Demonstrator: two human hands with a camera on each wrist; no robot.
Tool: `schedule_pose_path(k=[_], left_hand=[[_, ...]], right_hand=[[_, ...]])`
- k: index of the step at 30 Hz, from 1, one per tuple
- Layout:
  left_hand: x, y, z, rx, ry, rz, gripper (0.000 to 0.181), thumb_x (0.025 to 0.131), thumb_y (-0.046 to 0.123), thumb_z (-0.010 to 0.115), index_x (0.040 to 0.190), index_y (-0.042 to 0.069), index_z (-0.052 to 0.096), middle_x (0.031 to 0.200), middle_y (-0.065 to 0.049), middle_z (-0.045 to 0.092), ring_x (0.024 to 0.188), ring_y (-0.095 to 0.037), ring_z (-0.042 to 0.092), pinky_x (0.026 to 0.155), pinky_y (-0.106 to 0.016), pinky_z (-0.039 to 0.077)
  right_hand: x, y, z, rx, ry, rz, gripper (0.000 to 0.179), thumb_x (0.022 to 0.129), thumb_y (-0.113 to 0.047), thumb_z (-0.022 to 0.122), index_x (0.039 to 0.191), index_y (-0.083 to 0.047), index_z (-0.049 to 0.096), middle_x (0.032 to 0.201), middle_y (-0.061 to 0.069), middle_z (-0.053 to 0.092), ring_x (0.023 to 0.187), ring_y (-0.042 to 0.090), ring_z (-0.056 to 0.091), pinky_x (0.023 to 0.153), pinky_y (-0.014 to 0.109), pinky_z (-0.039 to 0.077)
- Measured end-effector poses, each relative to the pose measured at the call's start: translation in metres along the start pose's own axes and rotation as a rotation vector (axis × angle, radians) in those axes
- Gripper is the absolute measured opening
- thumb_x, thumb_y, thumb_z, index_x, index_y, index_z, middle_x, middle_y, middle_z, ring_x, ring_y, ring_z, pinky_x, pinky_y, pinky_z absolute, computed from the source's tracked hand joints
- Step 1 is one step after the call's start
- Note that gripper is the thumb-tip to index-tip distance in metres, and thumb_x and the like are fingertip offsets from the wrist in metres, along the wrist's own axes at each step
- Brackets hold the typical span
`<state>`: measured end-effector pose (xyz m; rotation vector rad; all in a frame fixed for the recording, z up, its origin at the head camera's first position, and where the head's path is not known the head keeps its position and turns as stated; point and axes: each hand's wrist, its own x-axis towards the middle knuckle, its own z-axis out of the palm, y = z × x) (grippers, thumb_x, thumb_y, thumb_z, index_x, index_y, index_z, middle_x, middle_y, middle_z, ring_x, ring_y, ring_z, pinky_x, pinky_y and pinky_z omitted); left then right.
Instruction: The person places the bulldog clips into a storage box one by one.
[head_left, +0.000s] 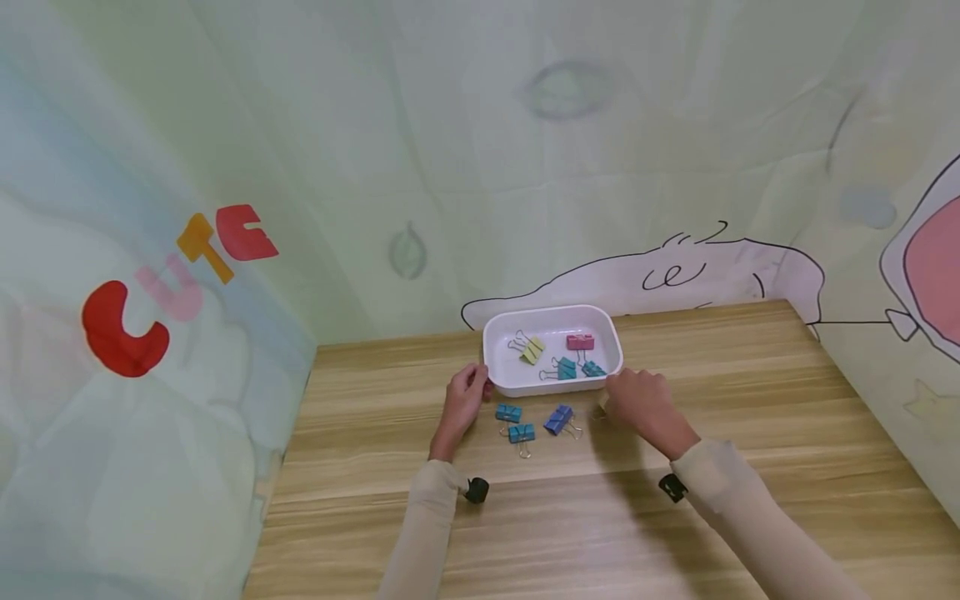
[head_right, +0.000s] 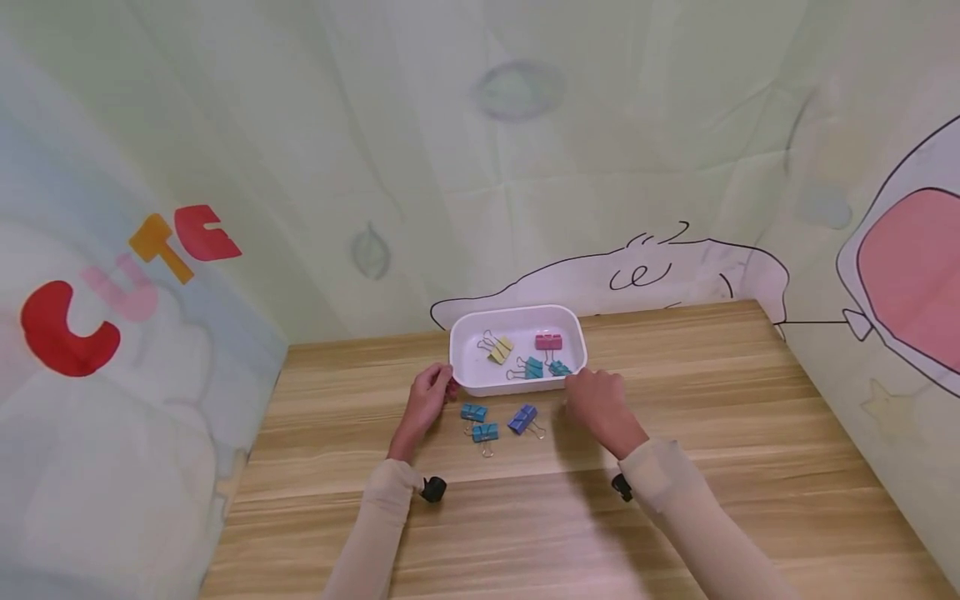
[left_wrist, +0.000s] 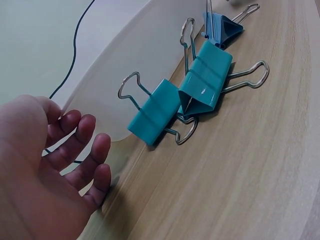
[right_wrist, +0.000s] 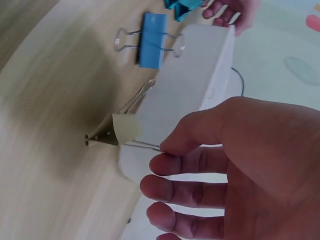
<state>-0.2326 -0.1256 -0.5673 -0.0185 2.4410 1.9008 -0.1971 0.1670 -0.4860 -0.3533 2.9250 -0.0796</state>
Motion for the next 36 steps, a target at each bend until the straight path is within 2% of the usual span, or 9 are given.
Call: schedule_pose_path(k=[3, 6, 14, 19, 25, 29, 36], left_hand=[[0.0, 0.0, 0.0, -0.004, -0.003, 0.0, 0.034, 0.113, 0.024, 0.044, 0.11, -0.004, 0.065, 0.1, -0.016, 0.065, 0.09, -0.026, 0.063, 0.082, -0.038, 0.059], [0.0, 0.0, 0.0, -0.006, -0.001, -0.001, 0.034, 0.113, 0.023, 0.044, 0.111, -0.004, 0.066, 0.101, -0.018, 0.066, 0.091, -0.027, 0.063, 0.082, -0.038, 0.059], [0.0, -0.001, -0.001, -0.015, -0.006, 0.008, 0.036, 0.113, 0.025, 0.045, 0.109, -0.004, 0.066, 0.101, -0.019, 0.065, 0.091, -0.029, 0.063, 0.084, -0.043, 0.059], [0.0, -0.001, -0.001, -0.014, -0.003, 0.014, 0.036, 0.113, 0.025, 0.045, 0.108, -0.004, 0.065, 0.099, -0.017, 0.065, 0.09, -0.028, 0.063, 0.082, -0.04, 0.059], [0.001, -0.003, -0.001, -0.01, 0.0, 0.014, 0.034, 0.113, 0.023, 0.046, 0.108, -0.004, 0.066, 0.099, -0.017, 0.065, 0.088, -0.025, 0.062, 0.08, -0.036, 0.059], [0.001, -0.003, -0.001, -0.007, 0.0, 0.013, 0.034, 0.113, 0.023, 0.045, 0.11, -0.004, 0.066, 0.099, -0.016, 0.065, 0.089, -0.025, 0.062, 0.082, -0.039, 0.059], [0.0, -0.002, 0.001, -0.03, 0.017, 0.025, 0.036, 0.112, 0.021, 0.047, 0.106, -0.01, 0.065, 0.093, -0.016, 0.066, 0.085, -0.03, 0.065, 0.081, -0.045, 0.06]], right_hand=[[-0.001, -0.004, -0.008, 0.011, 0.004, -0.02, 0.016, 0.091, -0.013, 0.064, 0.077, -0.005, 0.064, 0.066, 0.007, 0.051, 0.058, 0.023, 0.049, 0.05, 0.038, 0.046], [-0.003, -0.01, -0.015, 0.007, 0.018, -0.048, 0.021, 0.093, -0.015, 0.065, 0.074, -0.008, 0.061, 0.067, 0.006, 0.051, 0.058, 0.023, 0.05, 0.049, 0.039, 0.047], [-0.003, -0.024, -0.027, -0.034, 0.092, -0.115, 0.02, 0.093, -0.016, 0.068, 0.077, -0.007, 0.061, 0.067, 0.006, 0.049, 0.057, 0.021, 0.046, 0.045, 0.035, 0.042], [0.0, -0.035, -0.041, -0.051, 0.115, -0.129, 0.015, 0.092, -0.016, 0.067, 0.08, -0.006, 0.063, 0.067, 0.006, 0.05, 0.057, 0.021, 0.046, 0.044, 0.033, 0.04], [0.007, -0.05, -0.059, -0.049, 0.119, -0.148, 0.015, 0.092, -0.017, 0.065, 0.081, -0.008, 0.061, 0.069, 0.004, 0.051, 0.06, 0.023, 0.049, 0.046, 0.036, 0.043], [0.014, -0.059, -0.066, -0.062, 0.127, -0.167, 0.014, 0.094, -0.017, 0.063, 0.083, -0.008, 0.062, 0.071, 0.004, 0.052, 0.061, 0.022, 0.05, 0.048, 0.036, 0.044], [0.026, -0.073, -0.074, -0.074, 0.092, -0.158, 0.015, 0.095, -0.02, 0.062, 0.088, -0.007, 0.065, 0.073, 0.006, 0.056, 0.062, 0.024, 0.053, 0.051, 0.042, 0.048]])
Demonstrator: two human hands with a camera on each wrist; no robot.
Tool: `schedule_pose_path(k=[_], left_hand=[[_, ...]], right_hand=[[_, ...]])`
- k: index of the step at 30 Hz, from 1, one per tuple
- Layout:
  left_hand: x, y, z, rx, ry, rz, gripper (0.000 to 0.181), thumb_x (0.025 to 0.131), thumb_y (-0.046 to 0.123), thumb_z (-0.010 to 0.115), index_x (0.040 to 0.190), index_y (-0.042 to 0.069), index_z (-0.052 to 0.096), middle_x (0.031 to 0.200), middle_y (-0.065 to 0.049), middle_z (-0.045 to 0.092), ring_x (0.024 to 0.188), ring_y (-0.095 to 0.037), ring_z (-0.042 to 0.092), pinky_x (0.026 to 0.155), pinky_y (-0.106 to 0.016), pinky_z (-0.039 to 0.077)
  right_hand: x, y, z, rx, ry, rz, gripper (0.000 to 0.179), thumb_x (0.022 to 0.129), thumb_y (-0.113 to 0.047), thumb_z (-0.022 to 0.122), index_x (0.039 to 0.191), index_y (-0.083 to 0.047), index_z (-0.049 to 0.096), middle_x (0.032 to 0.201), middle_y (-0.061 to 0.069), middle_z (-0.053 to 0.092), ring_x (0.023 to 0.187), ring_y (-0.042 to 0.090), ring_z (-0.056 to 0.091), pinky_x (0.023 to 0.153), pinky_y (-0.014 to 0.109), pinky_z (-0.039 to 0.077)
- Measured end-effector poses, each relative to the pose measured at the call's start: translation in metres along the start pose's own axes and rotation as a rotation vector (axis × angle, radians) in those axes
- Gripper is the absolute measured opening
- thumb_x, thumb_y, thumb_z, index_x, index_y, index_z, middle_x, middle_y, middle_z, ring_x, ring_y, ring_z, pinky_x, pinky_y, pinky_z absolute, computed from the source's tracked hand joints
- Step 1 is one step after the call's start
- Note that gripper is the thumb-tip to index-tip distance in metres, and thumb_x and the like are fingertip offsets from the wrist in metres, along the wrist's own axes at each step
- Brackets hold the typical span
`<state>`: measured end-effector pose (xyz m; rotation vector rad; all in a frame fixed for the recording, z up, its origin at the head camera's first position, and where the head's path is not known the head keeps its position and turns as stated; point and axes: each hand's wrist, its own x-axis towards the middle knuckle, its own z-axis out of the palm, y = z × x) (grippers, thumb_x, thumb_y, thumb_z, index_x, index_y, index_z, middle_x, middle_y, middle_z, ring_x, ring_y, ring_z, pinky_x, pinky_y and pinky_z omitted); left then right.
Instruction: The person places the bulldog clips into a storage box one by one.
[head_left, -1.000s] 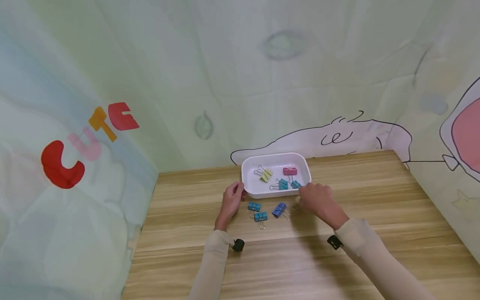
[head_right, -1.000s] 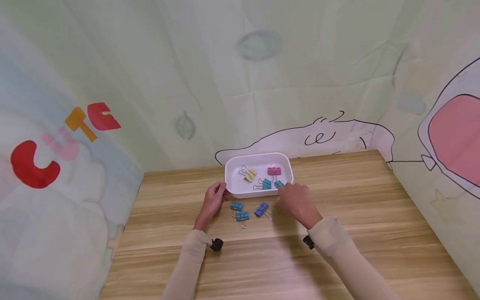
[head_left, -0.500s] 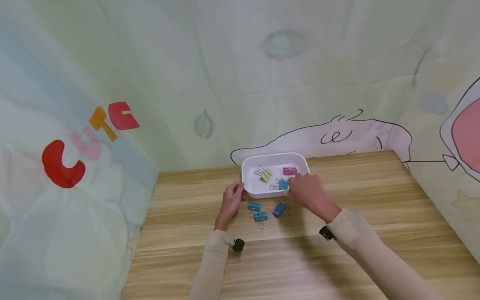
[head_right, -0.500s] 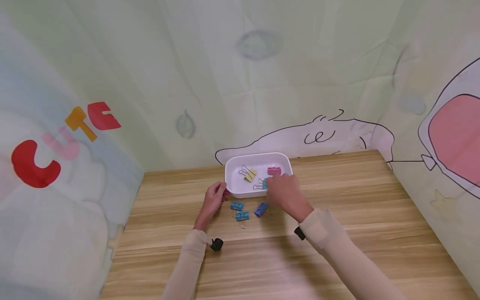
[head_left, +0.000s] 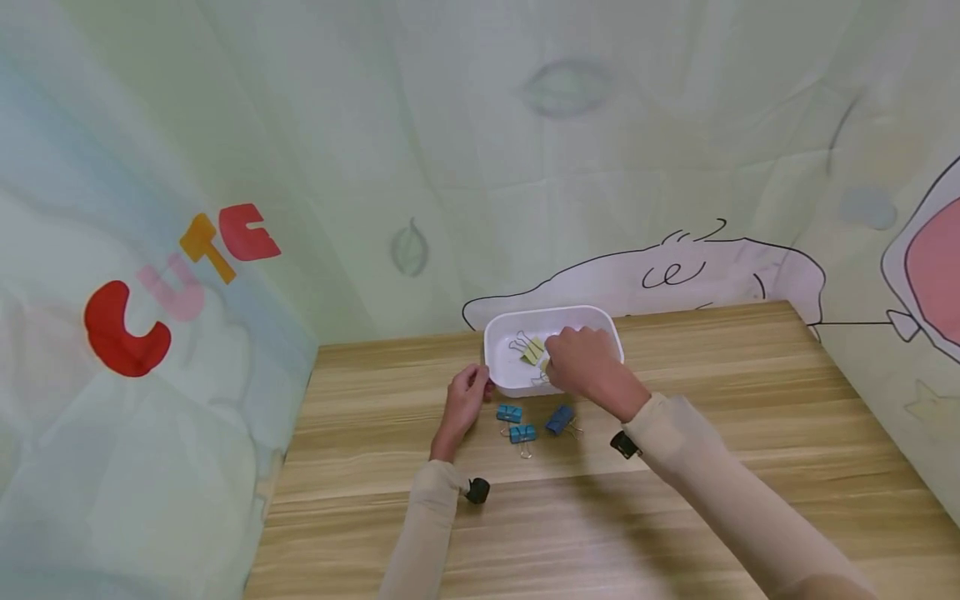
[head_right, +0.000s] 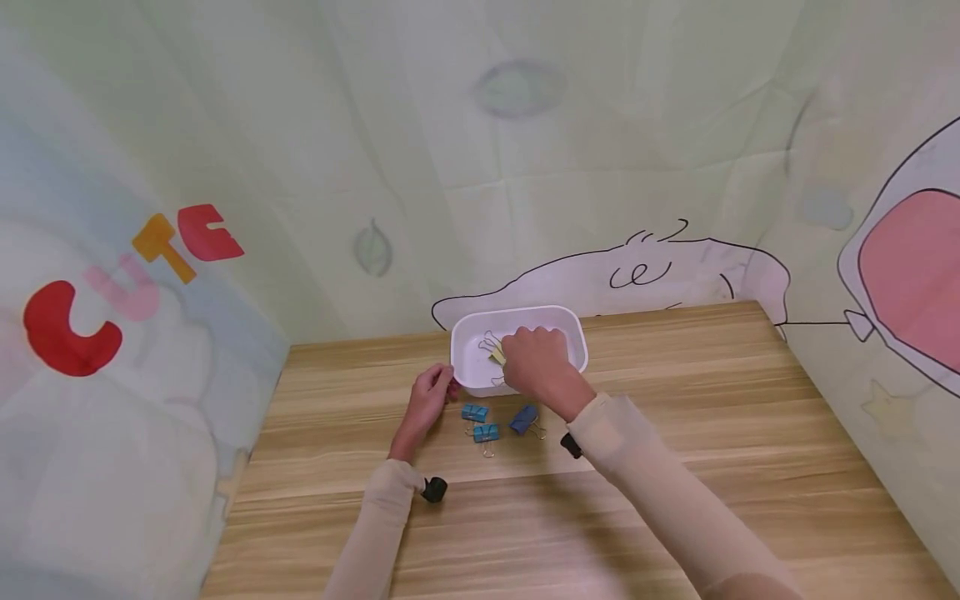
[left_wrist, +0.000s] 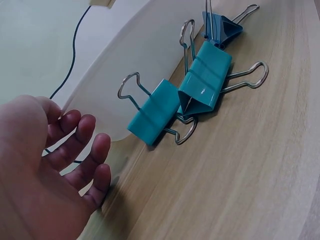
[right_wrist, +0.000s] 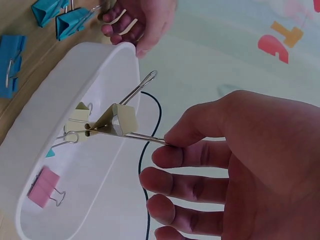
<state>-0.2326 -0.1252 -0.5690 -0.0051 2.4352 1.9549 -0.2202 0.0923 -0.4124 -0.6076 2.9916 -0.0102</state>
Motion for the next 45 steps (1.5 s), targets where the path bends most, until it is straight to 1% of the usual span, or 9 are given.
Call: schedule_pose_path(k=[7, 11, 18, 23, 27, 33, 35, 40, 45], left_hand=[[0.0, 0.0, 0.001, 0.008, 0.001, -0.003, 0.035, 0.112, 0.02, 0.047, 0.107, -0.009, 0.065, 0.096, -0.02, 0.067, 0.087, -0.032, 0.067, 0.083, -0.044, 0.061], [0.0, -0.001, 0.0, -0.003, -0.005, 0.002, 0.036, 0.112, 0.022, 0.047, 0.107, -0.009, 0.065, 0.099, -0.025, 0.068, 0.091, -0.039, 0.067, 0.085, -0.049, 0.06], [-0.019, 0.04, -0.006, -0.029, -0.048, 0.004, 0.033, 0.112, 0.01, 0.045, 0.108, -0.019, 0.059, 0.104, -0.038, 0.063, 0.098, -0.056, 0.062, 0.091, -0.063, 0.054], [-0.021, 0.043, -0.006, -0.017, -0.054, 0.006, 0.032, 0.112, 0.009, 0.044, 0.11, -0.019, 0.059, 0.103, -0.036, 0.064, 0.097, -0.053, 0.063, 0.09, -0.06, 0.056], [-0.018, 0.039, -0.007, -0.015, -0.066, -0.014, 0.033, 0.112, 0.01, 0.044, 0.113, -0.02, 0.059, 0.106, -0.037, 0.064, 0.1, -0.054, 0.063, 0.093, -0.061, 0.055], [-0.002, 0.008, -0.002, -0.017, -0.039, -0.025, 0.038, 0.113, 0.017, 0.043, 0.112, -0.017, 0.061, 0.104, -0.032, 0.065, 0.098, -0.049, 0.064, 0.091, -0.06, 0.056], [0.0, 0.003, -0.001, -0.008, -0.025, -0.024, 0.039, 0.113, 0.02, 0.045, 0.111, -0.014, 0.062, 0.103, -0.027, 0.066, 0.096, -0.044, 0.066, 0.09, -0.056, 0.057], [-0.001, 0.0, 0.001, 0.006, -0.003, -0.014, 0.038, 0.113, 0.024, 0.047, 0.108, -0.009, 0.064, 0.099, -0.021, 0.068, 0.091, -0.035, 0.067, 0.085, -0.049, 0.06], [-0.001, 0.0, 0.001, -0.009, -0.001, -0.003, 0.038, 0.113, 0.021, 0.047, 0.11, -0.013, 0.064, 0.1, -0.028, 0.067, 0.093, -0.043, 0.067, 0.088, -0.055, 0.058]], right_hand=[[0.012, -0.006, -0.003, -0.006, -0.019, 0.006, 0.016, 0.096, -0.02, 0.061, 0.092, -0.006, 0.068, 0.077, 0.007, 0.058, 0.066, 0.026, 0.055, 0.056, 0.046, 0.051], [0.016, -0.007, -0.003, -0.006, -0.031, 0.001, 0.016, 0.096, -0.02, 0.062, 0.09, -0.006, 0.068, 0.076, 0.007, 0.058, 0.065, 0.025, 0.053, 0.057, 0.046, 0.052], [0.025, -0.009, -0.007, -0.005, -0.043, 0.005, 0.016, 0.096, -0.02, 0.063, 0.089, -0.007, 0.067, 0.075, 0.007, 0.058, 0.063, 0.023, 0.051, 0.054, 0.041, 0.048], [0.03, -0.01, -0.009, 0.015, -0.047, 0.019, 0.015, 0.097, -0.022, 0.063, 0.092, -0.007, 0.068, 0.077, 0.007, 0.06, 0.065, 0.024, 0.054, 0.055, 0.04, 0.048], [0.035, -0.011, -0.01, 0.035, -0.041, 0.019, 0.014, 0.095, -0.02, 0.063, 0.09, -0.008, 0.067, 0.077, 0.007, 0.06, 0.067, 0.025, 0.057, 0.059, 0.043, 0.052], [0.039, -0.01, -0.009, 0.039, -0.039, 0.027, 0.016, 0.097, -0.022, 0.062, 0.093, -0.008, 0.068, 0.077, 0.007, 0.061, 0.068, 0.026, 0.059, 0.062, 0.044, 0.054], [0.039, -0.009, -0.009, 0.041, -0.04, 0.025, 0.018, 0.098, -0.023, 0.061, 0.095, -0.008, 0.069, 0.077, 0.007, 0.061, 0.068, 0.026, 0.058, 0.062, 0.045, 0.054], [0.034, -0.007, -0.01, 0.051, -0.031, 0.015, 0.023, 0.102, -0.03, 0.059, 0.098, -0.008, 0.068, 0.078, 0.007, 0.061, 0.068, 0.026, 0.057, 0.061, 0.045, 0.052], [0.026, -0.004, -0.01, 0.051, -0.04, 0.019, 0.028, 0.104, -0.034, 0.059, 0.104, -0.009, 0.069, 0.08, 0.006, 0.061, 0.069, 0.026, 0.055, 0.059, 0.044, 0.05]])
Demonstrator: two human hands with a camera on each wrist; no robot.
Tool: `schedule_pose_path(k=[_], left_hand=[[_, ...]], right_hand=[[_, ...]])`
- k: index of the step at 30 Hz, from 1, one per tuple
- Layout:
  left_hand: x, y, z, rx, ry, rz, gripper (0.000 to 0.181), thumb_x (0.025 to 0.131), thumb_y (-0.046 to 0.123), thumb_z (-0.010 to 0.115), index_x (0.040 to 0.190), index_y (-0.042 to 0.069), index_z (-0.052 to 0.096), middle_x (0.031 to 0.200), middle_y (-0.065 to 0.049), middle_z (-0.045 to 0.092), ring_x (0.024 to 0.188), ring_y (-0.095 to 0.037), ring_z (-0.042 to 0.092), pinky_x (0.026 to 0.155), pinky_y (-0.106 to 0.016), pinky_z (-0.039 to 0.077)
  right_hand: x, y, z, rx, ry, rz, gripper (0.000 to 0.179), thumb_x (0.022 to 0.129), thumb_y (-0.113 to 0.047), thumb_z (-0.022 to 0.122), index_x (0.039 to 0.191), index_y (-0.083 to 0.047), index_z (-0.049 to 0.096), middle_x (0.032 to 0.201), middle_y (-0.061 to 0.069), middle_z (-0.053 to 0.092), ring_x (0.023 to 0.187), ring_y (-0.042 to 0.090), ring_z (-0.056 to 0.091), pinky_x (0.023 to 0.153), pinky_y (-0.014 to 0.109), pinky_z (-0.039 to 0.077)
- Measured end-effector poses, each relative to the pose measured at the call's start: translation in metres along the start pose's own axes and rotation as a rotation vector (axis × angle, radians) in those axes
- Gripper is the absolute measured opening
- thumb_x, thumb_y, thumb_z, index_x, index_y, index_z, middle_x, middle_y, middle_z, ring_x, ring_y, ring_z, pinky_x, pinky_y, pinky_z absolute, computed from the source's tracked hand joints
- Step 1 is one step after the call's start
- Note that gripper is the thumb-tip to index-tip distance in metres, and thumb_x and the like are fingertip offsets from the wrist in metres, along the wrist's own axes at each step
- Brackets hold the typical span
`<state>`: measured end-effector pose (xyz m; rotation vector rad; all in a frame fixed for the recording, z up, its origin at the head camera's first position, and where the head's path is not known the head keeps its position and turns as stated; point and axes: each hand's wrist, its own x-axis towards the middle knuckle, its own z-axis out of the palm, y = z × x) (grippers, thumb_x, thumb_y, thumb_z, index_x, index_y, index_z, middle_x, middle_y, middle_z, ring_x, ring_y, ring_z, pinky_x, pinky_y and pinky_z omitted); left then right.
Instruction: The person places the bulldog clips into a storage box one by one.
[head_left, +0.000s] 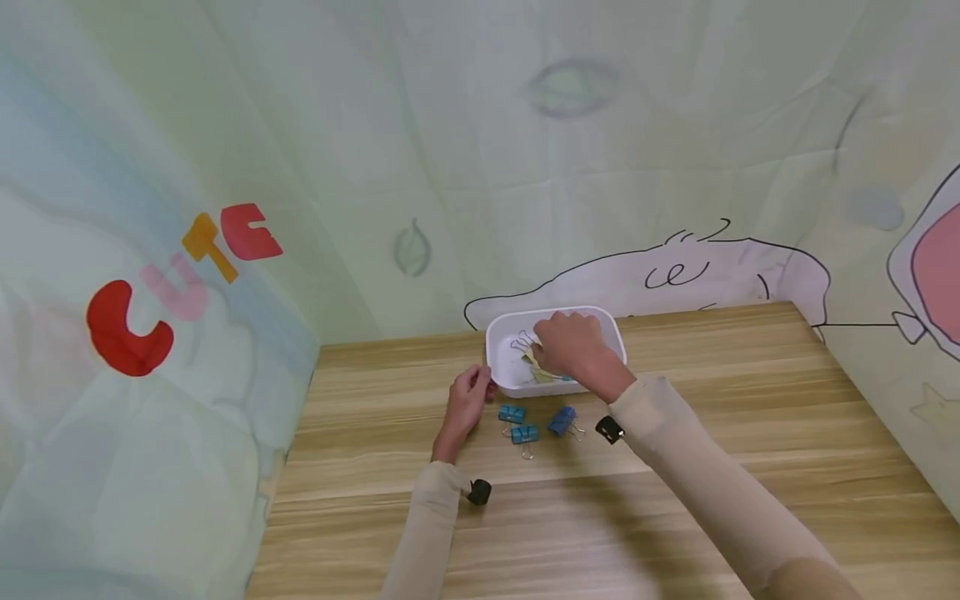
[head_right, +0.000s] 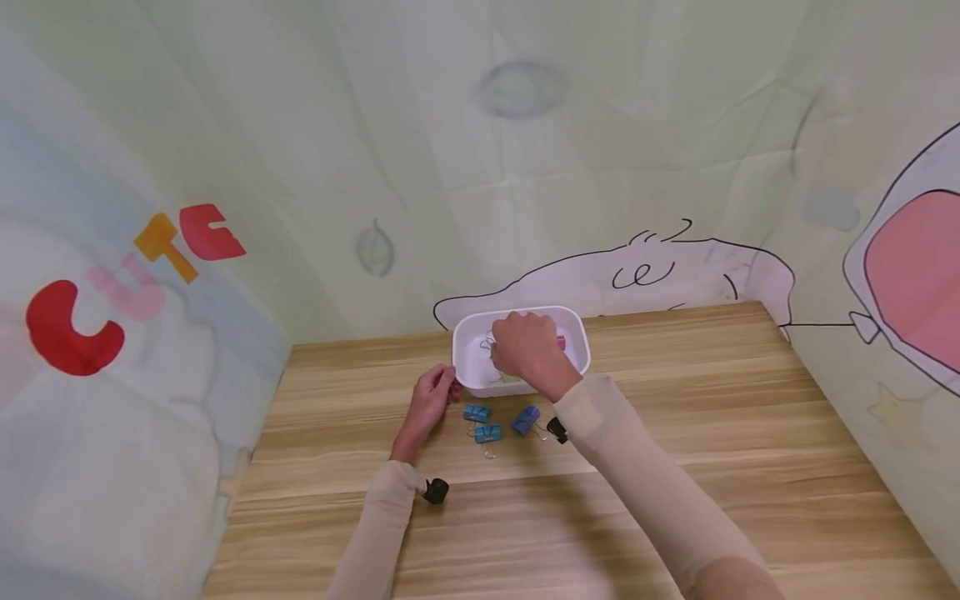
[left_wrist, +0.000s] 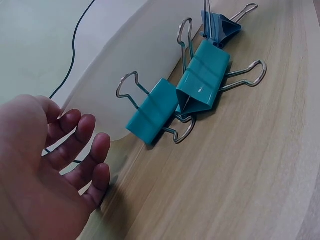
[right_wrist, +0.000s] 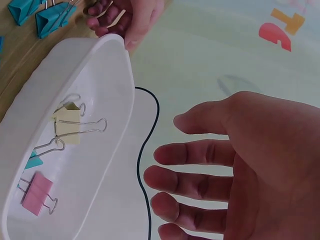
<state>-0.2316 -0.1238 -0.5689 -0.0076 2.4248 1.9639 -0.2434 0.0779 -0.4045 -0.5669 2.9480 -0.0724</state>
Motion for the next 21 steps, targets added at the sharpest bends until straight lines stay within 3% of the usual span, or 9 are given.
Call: schedule_pose_path(k=[5, 9, 16, 21], left_hand=[[0.003, 0.001, -0.001, -0.009, -0.044, -0.015, 0.037, 0.113, 0.014, 0.043, 0.112, -0.019, 0.06, 0.105, -0.038, 0.064, 0.099, -0.054, 0.063, 0.092, -0.063, 0.054], [0.003, 0.001, -0.002, -0.003, -0.052, -0.024, 0.036, 0.113, 0.013, 0.042, 0.112, -0.018, 0.059, 0.105, -0.037, 0.063, 0.099, -0.054, 0.063, 0.092, -0.063, 0.054], [-0.001, 0.001, -0.001, 0.006, -0.012, -0.006, 0.039, 0.113, 0.023, 0.046, 0.11, -0.012, 0.063, 0.101, -0.025, 0.067, 0.094, -0.039, 0.066, 0.088, -0.053, 0.059], [-0.001, 0.0, -0.001, 0.015, -0.004, -0.004, 0.036, 0.112, 0.022, 0.047, 0.107, -0.009, 0.064, 0.096, -0.017, 0.066, 0.086, -0.026, 0.065, 0.082, -0.044, 0.06]], right_hand=[[-0.01, 0.004, 0.003, 0.021, 0.009, -0.003, 0.027, 0.104, -0.034, 0.059, 0.103, -0.009, 0.07, 0.08, 0.007, 0.061, 0.069, 0.027, 0.056, 0.059, 0.046, 0.051], [-0.018, 0.007, 0.012, 0.053, 0.013, -0.016, 0.025, 0.103, -0.033, 0.06, 0.097, -0.01, 0.069, 0.08, 0.006, 0.061, 0.068, 0.027, 0.056, 0.059, 0.047, 0.052], [-0.032, 0.012, 0.03, 0.092, -0.008, -0.022, 0.026, 0.102, -0.033, 0.061, 0.088, -0.011, 0.064, 0.078, 0.006, 0.058, 0.07, 0.026, 0.055, 0.062, 0.051, 0.052], [-0.042, 0.015, 0.047, 0.137, -0.034, -0.019, 0.025, 0.102, -0.032, 0.061, 0.087, -0.013, 0.063, 0.074, 0.003, 0.056, 0.067, 0.023, 0.054, 0.057, 0.043, 0.048]])
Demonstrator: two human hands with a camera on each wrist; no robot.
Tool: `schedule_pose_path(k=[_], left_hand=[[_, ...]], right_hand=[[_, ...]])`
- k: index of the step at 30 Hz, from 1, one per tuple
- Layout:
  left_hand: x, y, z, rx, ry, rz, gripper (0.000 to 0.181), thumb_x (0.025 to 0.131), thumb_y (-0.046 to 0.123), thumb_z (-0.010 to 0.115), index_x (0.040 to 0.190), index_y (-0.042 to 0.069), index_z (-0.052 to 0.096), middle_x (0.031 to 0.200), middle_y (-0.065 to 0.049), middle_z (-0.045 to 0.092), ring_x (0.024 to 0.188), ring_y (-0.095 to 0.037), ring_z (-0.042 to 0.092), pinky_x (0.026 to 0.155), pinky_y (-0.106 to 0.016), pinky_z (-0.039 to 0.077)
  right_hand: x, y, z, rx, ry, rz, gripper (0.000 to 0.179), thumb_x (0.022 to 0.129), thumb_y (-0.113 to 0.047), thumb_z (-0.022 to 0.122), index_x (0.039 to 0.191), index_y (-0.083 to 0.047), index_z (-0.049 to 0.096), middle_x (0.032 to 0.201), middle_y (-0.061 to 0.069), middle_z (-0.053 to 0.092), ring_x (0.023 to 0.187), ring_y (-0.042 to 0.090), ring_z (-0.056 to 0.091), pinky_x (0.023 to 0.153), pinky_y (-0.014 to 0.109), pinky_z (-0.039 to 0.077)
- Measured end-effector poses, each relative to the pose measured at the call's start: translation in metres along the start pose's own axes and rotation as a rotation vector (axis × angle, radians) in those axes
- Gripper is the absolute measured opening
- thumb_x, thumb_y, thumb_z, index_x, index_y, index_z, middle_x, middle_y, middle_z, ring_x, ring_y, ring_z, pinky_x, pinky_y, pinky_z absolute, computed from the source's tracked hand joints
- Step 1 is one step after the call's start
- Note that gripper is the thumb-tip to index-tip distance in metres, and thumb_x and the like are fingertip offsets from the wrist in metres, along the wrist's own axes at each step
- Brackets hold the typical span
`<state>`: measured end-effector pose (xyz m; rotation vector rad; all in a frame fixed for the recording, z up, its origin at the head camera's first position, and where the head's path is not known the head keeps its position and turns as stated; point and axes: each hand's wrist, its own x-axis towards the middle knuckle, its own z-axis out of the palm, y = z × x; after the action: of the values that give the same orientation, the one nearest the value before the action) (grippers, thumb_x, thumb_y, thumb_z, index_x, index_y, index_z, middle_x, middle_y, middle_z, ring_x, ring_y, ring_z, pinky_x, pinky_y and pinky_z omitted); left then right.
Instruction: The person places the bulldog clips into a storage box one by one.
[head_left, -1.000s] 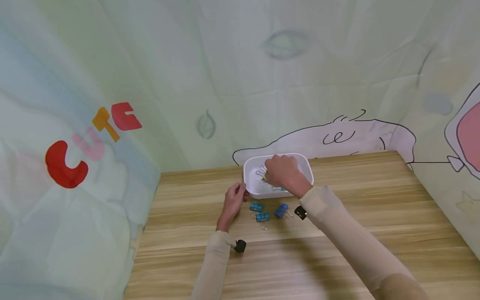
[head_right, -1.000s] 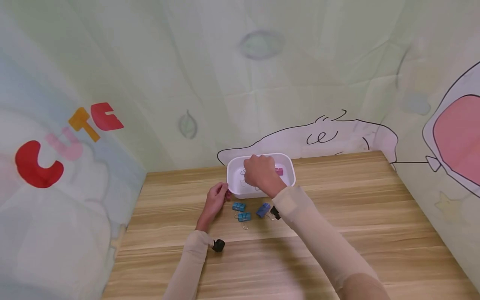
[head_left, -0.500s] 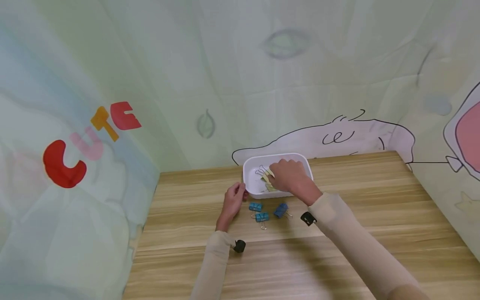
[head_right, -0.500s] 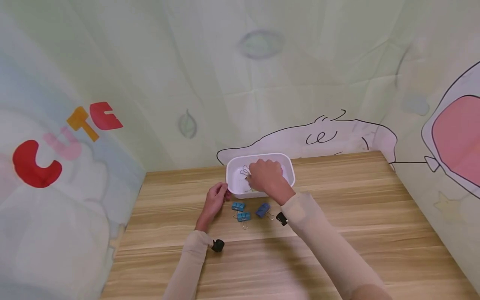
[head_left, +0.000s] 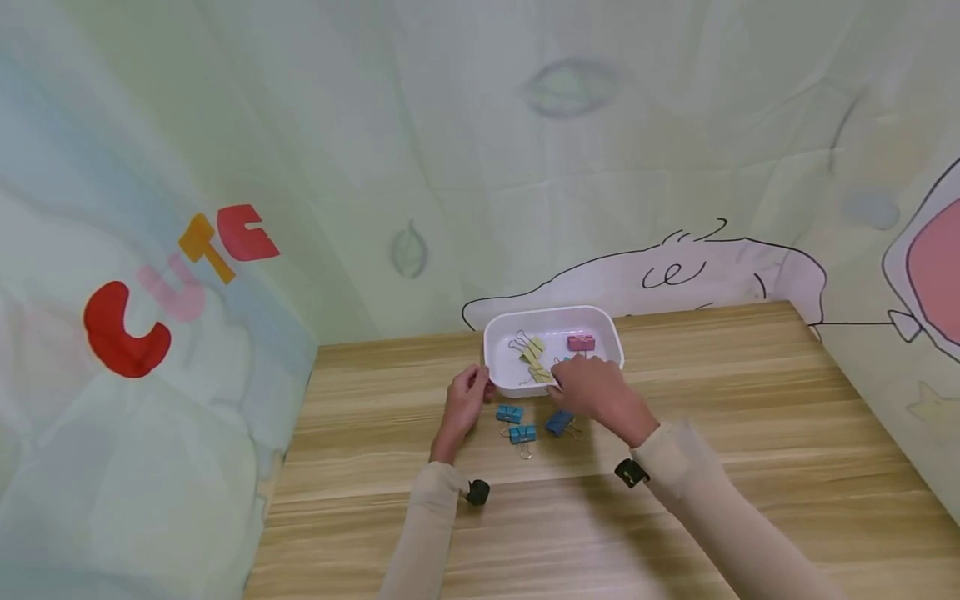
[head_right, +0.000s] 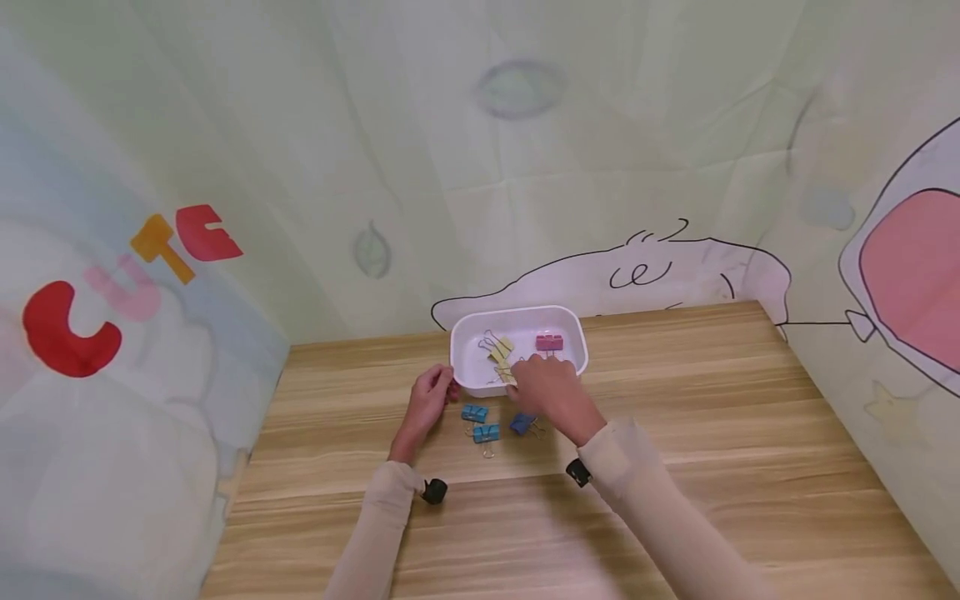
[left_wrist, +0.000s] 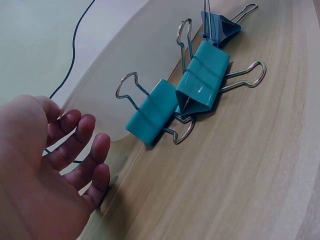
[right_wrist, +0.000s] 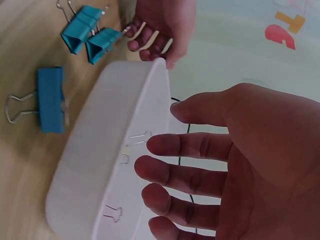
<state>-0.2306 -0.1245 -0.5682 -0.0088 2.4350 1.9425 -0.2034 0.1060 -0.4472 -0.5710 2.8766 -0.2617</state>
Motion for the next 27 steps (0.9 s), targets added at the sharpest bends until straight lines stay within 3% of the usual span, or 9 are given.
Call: schedule_pose_path(k=[9, 10, 16, 17, 22, 27], left_hand=[[0.0, -0.001, 0.001, 0.019, 0.005, -0.016, 0.035, 0.112, 0.023, 0.046, 0.106, -0.006, 0.064, 0.097, -0.017, 0.066, 0.085, -0.022, 0.064, 0.08, -0.036, 0.059], [-0.002, 0.005, 0.0, 0.012, -0.002, -0.02, 0.035, 0.112, 0.022, 0.046, 0.107, -0.008, 0.064, 0.098, -0.02, 0.066, 0.086, -0.027, 0.065, 0.082, -0.04, 0.06], [-0.002, 0.006, 0.0, -0.013, -0.007, -0.019, 0.037, 0.113, 0.022, 0.046, 0.11, -0.012, 0.063, 0.103, -0.029, 0.065, 0.095, -0.043, 0.065, 0.089, -0.054, 0.058], [0.0, 0.0, 0.001, -0.009, 0.001, -0.016, 0.038, 0.113, 0.023, 0.046, 0.109, -0.01, 0.064, 0.102, -0.026, 0.066, 0.093, -0.039, 0.066, 0.087, -0.051, 0.059], [0.0, 0.0, 0.002, 0.011, 0.013, -0.011, 0.034, 0.112, 0.023, 0.047, 0.105, -0.006, 0.065, 0.096, -0.017, 0.066, 0.086, -0.026, 0.065, 0.082, -0.042, 0.06], [0.0, 0.0, 0.002, 0.012, 0.008, -0.016, 0.034, 0.112, 0.023, 0.047, 0.106, -0.004, 0.065, 0.097, -0.015, 0.065, 0.086, -0.023, 0.064, 0.082, -0.041, 0.06]], right_hand=[[-0.009, 0.008, 0.03, 0.014, 0.025, -0.014, 0.038, 0.101, -0.026, 0.063, 0.066, -0.015, 0.052, 0.059, -0.001, 0.045, 0.057, 0.016, 0.044, 0.049, 0.031, 0.038], [-0.009, 0.009, 0.033, 0.006, 0.025, -0.009, 0.038, 0.1, -0.027, 0.064, 0.067, -0.015, 0.052, 0.059, -0.001, 0.046, 0.056, 0.015, 0.045, 0.049, 0.03, 0.038], [-0.012, 0.017, 0.051, -0.012, 0.007, 0.02, 0.037, 0.1, -0.032, 0.069, 0.07, -0.015, 0.053, 0.062, -0.001, 0.045, 0.057, 0.015, 0.044, 0.049, 0.03, 0.037], [-0.012, 0.017, 0.053, -0.005, 0.001, 0.022, 0.038, 0.1, -0.032, 0.069, 0.07, -0.015, 0.053, 0.062, -0.001, 0.044, 0.057, 0.015, 0.044, 0.05, 0.03, 0.037], [-0.013, 0.018, 0.06, 0.039, -0.025, 0.028, 0.038, 0.101, -0.03, 0.066, 0.071, -0.014, 0.052, 0.063, 0.0, 0.043, 0.059, 0.015, 0.043, 0.052, 0.029, 0.037], [-0.012, 0.019, 0.064, 0.094, -0.064, 0.032, 0.039, 0.101, -0.029, 0.066, 0.069, -0.015, 0.051, 0.063, -0.001, 0.043, 0.058, 0.014, 0.041, 0.052, 0.029, 0.036]])
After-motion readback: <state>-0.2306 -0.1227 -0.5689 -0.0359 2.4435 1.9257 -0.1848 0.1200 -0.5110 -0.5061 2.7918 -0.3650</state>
